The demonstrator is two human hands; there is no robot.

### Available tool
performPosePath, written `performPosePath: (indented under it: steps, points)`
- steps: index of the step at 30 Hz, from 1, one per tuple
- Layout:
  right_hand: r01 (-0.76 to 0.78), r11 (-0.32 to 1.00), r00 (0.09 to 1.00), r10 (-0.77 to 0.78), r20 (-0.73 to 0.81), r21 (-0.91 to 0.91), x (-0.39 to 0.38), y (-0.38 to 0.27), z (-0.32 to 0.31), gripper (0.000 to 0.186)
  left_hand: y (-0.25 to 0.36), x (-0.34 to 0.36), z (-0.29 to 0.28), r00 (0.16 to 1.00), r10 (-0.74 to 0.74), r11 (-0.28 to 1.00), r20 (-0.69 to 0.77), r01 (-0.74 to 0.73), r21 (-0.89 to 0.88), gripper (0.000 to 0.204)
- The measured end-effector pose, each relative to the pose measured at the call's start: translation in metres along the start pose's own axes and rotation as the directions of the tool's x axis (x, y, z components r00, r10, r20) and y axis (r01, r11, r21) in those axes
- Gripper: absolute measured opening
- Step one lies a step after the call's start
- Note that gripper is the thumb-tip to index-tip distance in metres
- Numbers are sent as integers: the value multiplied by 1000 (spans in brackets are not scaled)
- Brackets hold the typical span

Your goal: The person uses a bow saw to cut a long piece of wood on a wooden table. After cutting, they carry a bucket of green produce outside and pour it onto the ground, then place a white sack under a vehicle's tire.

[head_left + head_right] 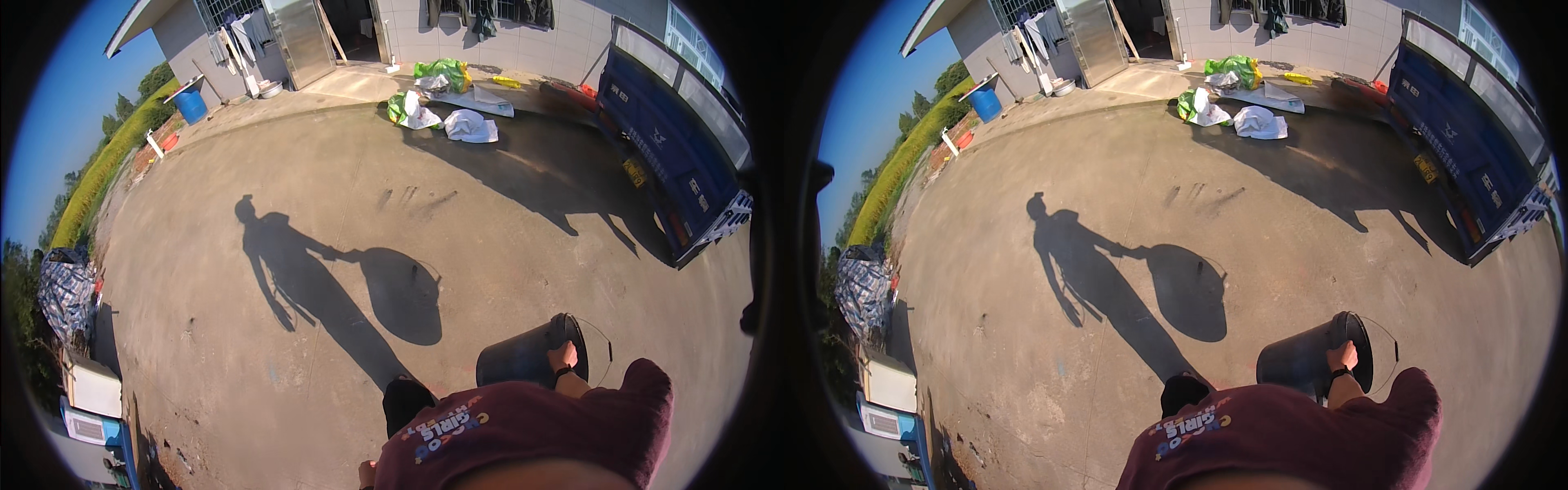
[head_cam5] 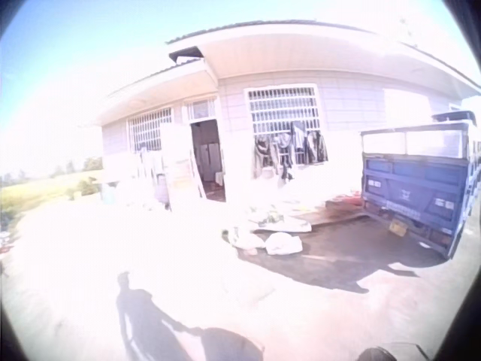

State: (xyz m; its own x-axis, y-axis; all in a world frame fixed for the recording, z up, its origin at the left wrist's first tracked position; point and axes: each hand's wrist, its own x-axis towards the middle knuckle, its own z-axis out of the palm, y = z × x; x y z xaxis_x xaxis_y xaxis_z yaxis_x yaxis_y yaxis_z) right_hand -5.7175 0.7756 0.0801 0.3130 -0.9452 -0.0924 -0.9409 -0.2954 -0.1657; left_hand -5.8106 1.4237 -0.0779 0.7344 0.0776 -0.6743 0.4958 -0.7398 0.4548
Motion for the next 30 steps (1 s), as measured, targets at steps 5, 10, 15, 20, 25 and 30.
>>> performPosePath:
  steps: [5, 10, 15, 20, 25, 30]
  points:
    - [40, 999, 999, -40, -22, 16, 31, -172, 38, 38, 21, 115, -68, 937, -342, 940, 76, 341, 25, 31]
    - [41, 996, 991, -30, -133, 80, 60, -344, 51, 41, 170, 305, -249, 999, 20, 972, -39, -10, 236, 34]
    - [37, 987, 991, -15, -137, 159, 123, -500, 74, 45, 412, 515, -443, 876, 419, 904, -237, -380, 196, 39]
    - [-64, 985, 997, 56, 53, 161, 202, -666, 133, 42, 579, 674, -531, 651, 560, 774, -512, -632, 44, 27]
    - [-122, 982, 991, 114, 65, 146, 268, -830, 143, 41, 602, 746, -499, 894, 416, 908, -167, -418, 25, 38]
    - [-52, 992, 999, 52, -2, 117, 368, -985, 150, 42, 567, 766, -475, 964, -132, 965, 229, 73, 250, 40]
